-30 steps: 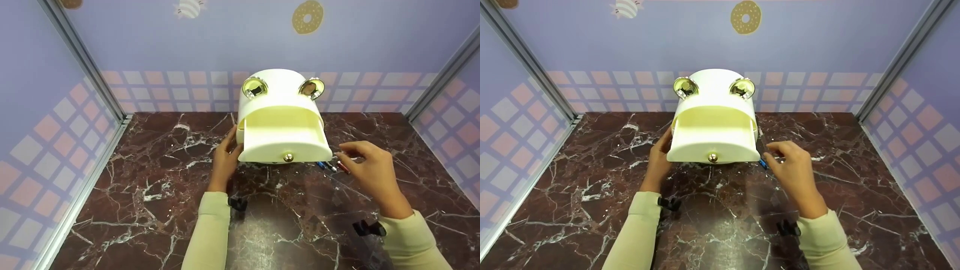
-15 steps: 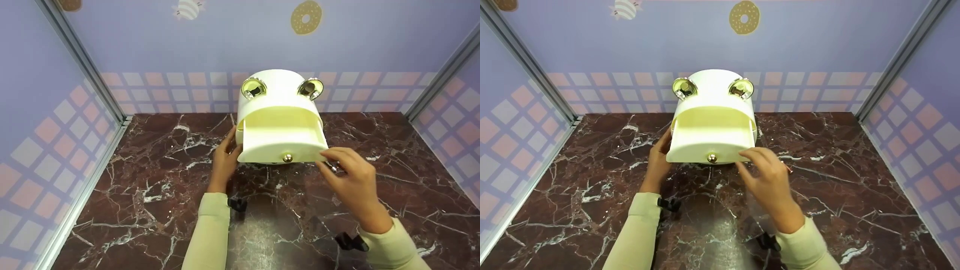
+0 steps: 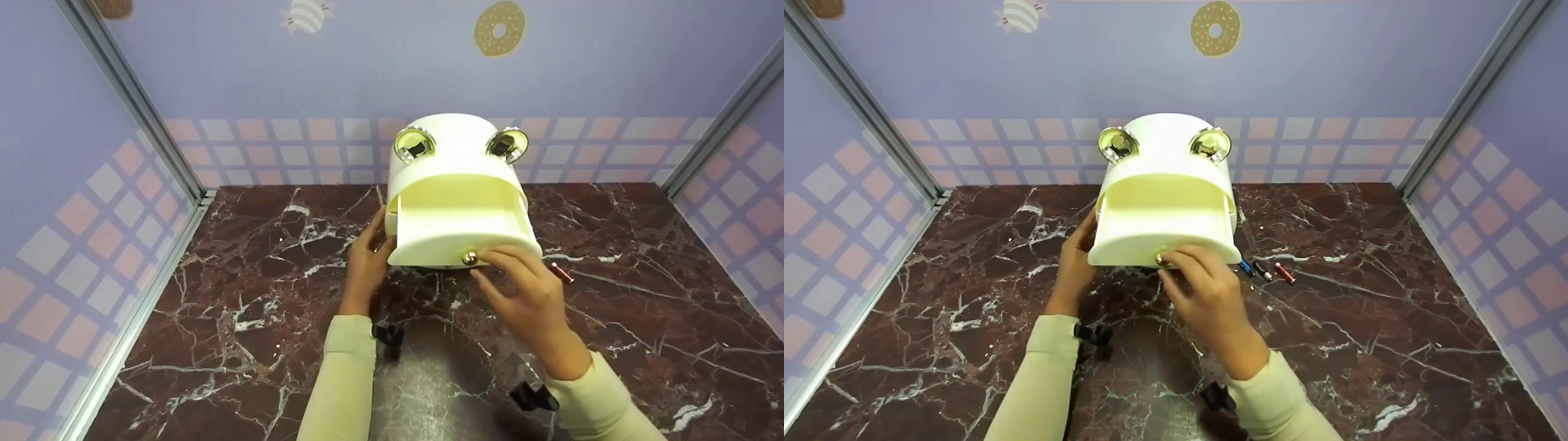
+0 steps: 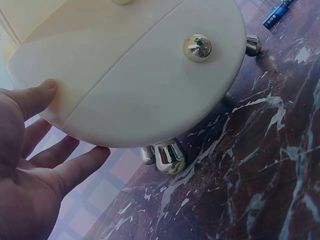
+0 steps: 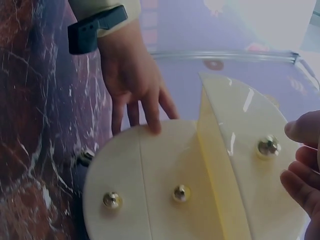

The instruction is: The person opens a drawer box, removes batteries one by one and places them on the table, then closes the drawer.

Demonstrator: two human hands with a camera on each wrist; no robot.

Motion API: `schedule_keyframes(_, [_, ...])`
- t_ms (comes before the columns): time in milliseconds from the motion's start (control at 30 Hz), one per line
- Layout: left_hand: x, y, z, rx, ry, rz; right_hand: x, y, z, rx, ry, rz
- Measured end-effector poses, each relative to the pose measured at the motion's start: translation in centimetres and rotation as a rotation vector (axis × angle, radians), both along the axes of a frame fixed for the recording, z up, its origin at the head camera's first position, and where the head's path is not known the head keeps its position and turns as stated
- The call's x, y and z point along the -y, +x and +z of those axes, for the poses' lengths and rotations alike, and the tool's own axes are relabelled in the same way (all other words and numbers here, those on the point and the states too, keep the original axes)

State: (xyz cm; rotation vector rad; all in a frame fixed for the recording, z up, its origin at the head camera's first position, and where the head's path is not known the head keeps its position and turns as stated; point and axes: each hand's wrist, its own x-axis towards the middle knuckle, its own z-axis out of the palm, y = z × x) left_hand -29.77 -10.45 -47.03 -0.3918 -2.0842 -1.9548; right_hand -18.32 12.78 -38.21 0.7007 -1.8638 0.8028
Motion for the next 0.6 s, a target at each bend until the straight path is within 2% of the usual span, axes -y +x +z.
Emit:
schedule_keyframes(233, [0.0,0.0,0.1,0.029,0.006,-0.006,1.2,-0.5,-0.6,-0.028,-0.002,0.015])
schedule_keyframes(367, [0.0,0.2,0.4,0.055,0.013,-0.032,1.4,-0.9,-1.0,-0.044,-0.010,0.013])
schedule_keyframes(600, [0.0,1.9,2.6,0.087,0.037,-0.065,1.6,-1.4,-1.5,-0.066,-0.025,0.008])
